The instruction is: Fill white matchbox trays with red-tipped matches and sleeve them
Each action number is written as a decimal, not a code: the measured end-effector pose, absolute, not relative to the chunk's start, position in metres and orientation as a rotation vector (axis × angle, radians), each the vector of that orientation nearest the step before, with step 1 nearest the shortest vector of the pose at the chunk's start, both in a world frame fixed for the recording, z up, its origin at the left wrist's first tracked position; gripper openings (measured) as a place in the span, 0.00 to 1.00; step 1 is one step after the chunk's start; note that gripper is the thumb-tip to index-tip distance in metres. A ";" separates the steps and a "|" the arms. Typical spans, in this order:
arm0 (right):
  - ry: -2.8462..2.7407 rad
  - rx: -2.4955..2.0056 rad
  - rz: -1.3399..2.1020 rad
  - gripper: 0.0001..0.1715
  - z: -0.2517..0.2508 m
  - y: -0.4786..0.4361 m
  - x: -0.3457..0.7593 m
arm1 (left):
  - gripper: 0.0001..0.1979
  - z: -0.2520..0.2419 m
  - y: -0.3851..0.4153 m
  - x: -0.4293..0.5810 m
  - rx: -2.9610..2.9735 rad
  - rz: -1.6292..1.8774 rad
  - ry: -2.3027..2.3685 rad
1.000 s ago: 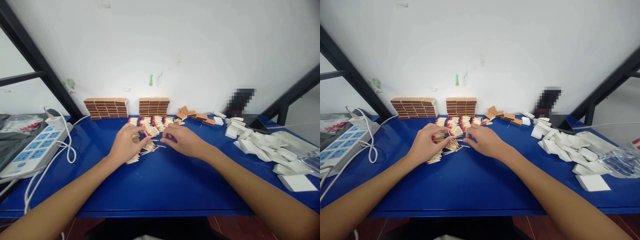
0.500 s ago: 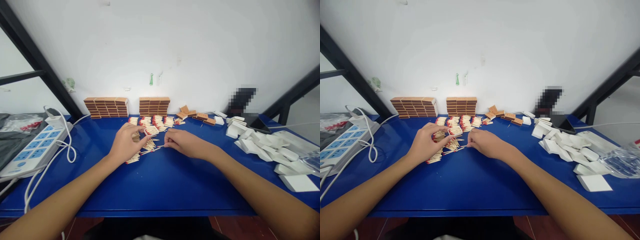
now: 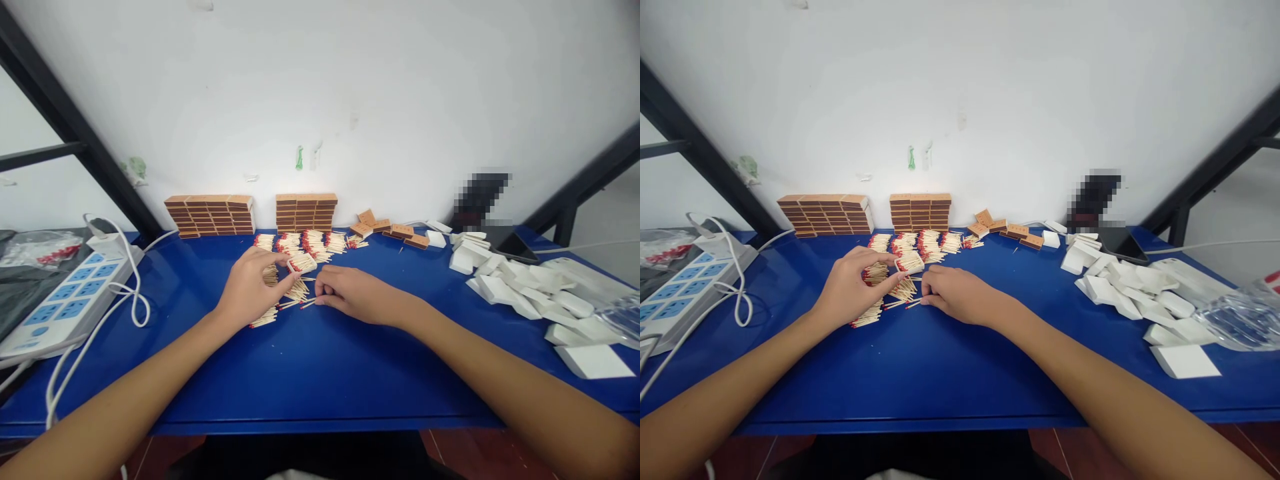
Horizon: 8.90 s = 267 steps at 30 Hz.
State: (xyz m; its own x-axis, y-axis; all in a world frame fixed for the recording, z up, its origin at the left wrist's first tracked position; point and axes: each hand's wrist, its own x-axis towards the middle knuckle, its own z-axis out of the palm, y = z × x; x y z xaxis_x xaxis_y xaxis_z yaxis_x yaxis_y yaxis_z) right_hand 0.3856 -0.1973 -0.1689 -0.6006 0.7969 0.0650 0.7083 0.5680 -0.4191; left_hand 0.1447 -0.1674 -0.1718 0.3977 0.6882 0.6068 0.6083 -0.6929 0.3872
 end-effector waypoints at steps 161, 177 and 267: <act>-2.243 -1.179 0.088 0.02 -0.167 -0.191 0.393 | 0.14 -0.174 -0.166 0.144 2.611 1.147 1.081; -2.231 -1.387 0.277 0.06 -0.196 -0.190 0.374 | 0.13 -0.172 -0.168 0.145 2.542 1.193 1.241; -2.484 -1.187 0.690 0.08 -0.163 -0.196 0.397 | 0.12 -0.174 -0.166 0.144 2.559 1.086 1.192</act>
State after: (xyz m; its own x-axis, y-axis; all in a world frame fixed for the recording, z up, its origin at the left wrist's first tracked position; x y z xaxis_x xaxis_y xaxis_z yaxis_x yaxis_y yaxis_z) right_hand 0.3972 -0.1956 -0.1634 -0.6125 0.7880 0.0627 0.6429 0.5427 -0.5405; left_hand 0.1438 -0.1655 -0.1737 0.4335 0.7061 0.5599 0.6227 -0.6838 0.3803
